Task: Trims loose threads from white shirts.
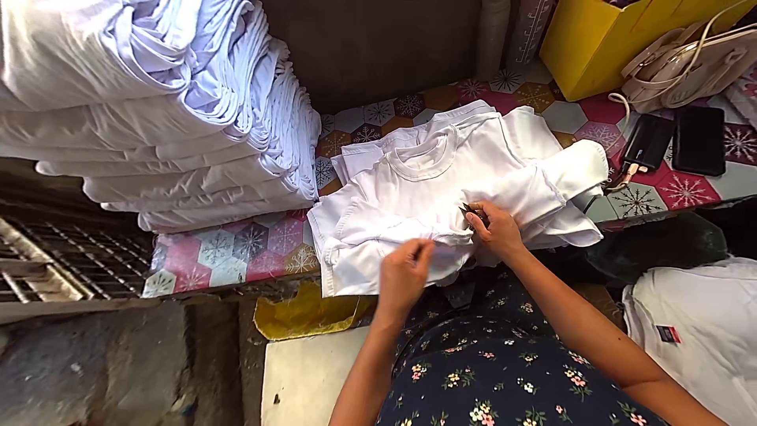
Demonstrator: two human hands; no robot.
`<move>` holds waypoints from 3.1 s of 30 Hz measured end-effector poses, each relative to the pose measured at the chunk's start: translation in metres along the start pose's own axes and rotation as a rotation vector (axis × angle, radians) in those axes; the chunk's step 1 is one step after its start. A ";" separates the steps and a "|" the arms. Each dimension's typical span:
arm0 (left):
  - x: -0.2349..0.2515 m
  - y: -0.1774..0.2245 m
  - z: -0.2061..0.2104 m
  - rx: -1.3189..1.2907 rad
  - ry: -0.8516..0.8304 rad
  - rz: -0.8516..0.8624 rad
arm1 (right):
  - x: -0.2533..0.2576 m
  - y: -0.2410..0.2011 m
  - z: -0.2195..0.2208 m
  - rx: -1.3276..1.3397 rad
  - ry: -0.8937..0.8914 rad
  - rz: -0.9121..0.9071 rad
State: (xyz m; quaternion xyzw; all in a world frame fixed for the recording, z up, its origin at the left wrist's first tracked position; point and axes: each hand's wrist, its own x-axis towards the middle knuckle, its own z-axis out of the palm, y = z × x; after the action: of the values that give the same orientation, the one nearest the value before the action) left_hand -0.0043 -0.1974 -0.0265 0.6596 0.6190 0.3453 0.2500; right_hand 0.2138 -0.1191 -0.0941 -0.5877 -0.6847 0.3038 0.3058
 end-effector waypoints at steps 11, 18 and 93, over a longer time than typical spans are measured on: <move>0.102 -0.117 -0.034 0.321 -0.251 -0.275 | -0.002 0.000 0.005 -0.023 0.047 0.006; 0.026 -0.088 -0.131 0.280 0.244 -0.037 | -0.002 -0.003 0.005 0.007 0.066 0.048; 0.147 -0.012 -0.008 0.281 0.008 -0.145 | 0.006 0.025 -0.013 -0.012 -0.028 -0.167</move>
State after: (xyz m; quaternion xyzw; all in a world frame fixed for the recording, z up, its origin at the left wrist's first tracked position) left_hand -0.0192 -0.0515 -0.0094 0.6403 0.7082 0.2391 0.1772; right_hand 0.2391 -0.1096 -0.1051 -0.5263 -0.7372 0.2813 0.3170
